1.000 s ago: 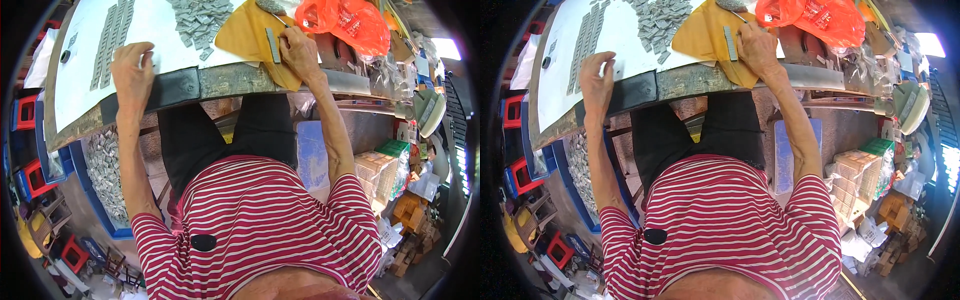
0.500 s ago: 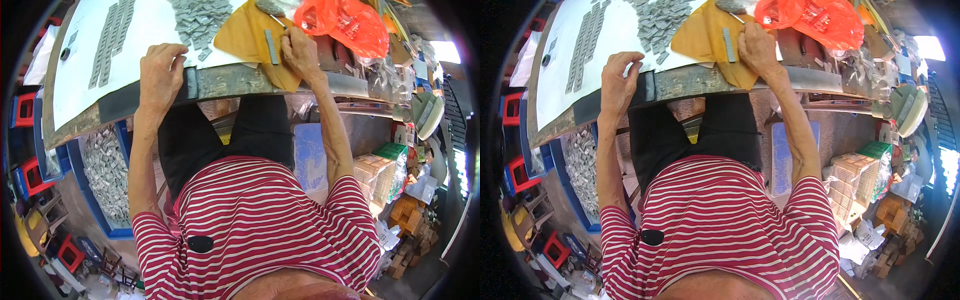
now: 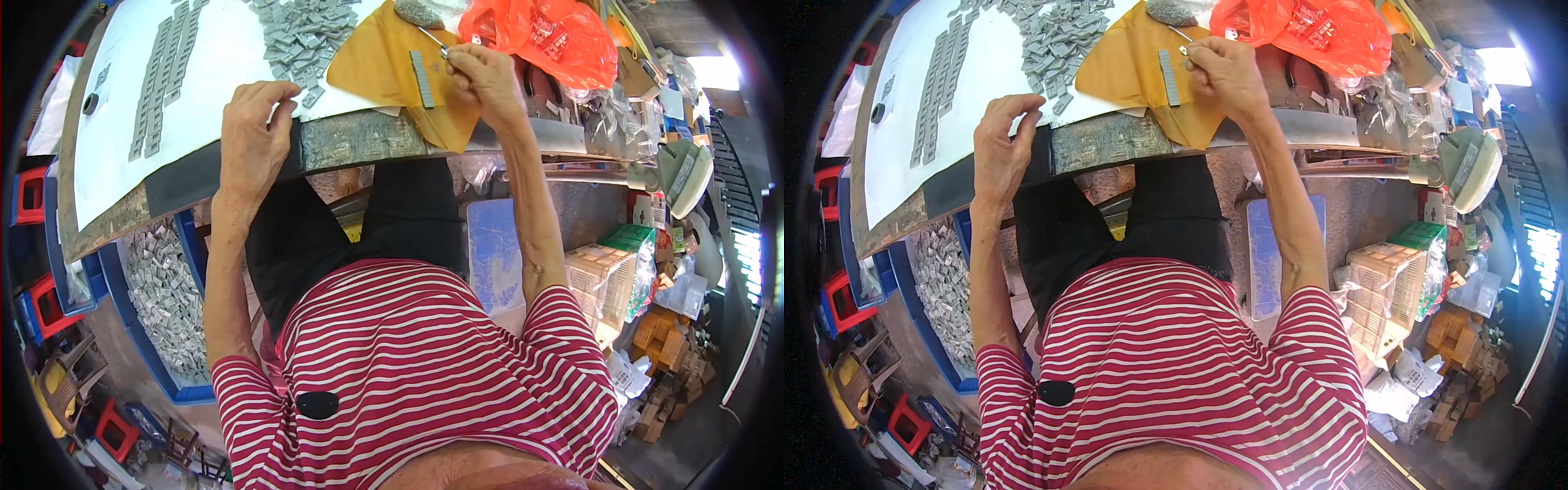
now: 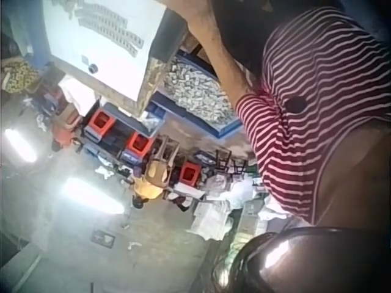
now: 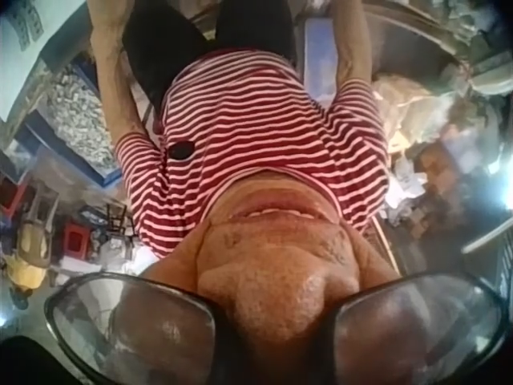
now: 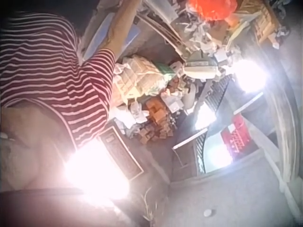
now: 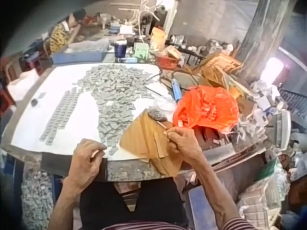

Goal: Manually inspecting and sorting small metal hardware components on a workbench.

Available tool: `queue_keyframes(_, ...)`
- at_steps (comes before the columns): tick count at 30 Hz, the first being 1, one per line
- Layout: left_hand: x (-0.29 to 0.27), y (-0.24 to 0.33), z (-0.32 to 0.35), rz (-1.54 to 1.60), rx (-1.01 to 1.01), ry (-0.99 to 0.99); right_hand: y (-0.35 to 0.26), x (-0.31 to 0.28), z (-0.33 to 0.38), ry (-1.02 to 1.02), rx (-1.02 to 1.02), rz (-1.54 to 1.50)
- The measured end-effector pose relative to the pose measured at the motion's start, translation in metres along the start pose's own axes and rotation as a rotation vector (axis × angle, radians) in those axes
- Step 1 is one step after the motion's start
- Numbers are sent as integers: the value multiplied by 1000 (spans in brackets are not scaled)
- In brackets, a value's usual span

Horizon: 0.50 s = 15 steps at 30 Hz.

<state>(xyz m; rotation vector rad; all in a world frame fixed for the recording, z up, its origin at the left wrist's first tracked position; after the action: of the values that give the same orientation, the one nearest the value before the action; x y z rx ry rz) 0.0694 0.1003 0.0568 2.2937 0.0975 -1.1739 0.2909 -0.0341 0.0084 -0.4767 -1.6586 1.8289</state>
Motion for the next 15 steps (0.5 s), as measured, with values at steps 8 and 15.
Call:
queue_keyframes(8, 17, 24, -6, 435, -159, -128, 2, 48, 23, -230, 152, -340)
queue_keyframes(15, 39, 28, -2, 631, -210, -171, 2, 85, 46, -303, 152, -119)
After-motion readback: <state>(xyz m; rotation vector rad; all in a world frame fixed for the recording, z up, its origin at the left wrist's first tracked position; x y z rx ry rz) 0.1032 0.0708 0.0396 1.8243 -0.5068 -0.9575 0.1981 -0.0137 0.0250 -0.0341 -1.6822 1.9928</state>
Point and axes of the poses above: each hand's wrist, its own z-axis away from the middle knuckle, its own x-axis out of the palm, y = z × x, the point moved 10 cm from there along -z, towards the middle knuckle, and after that the axes turned 12 degrees about -z, right-handed, at the moved point
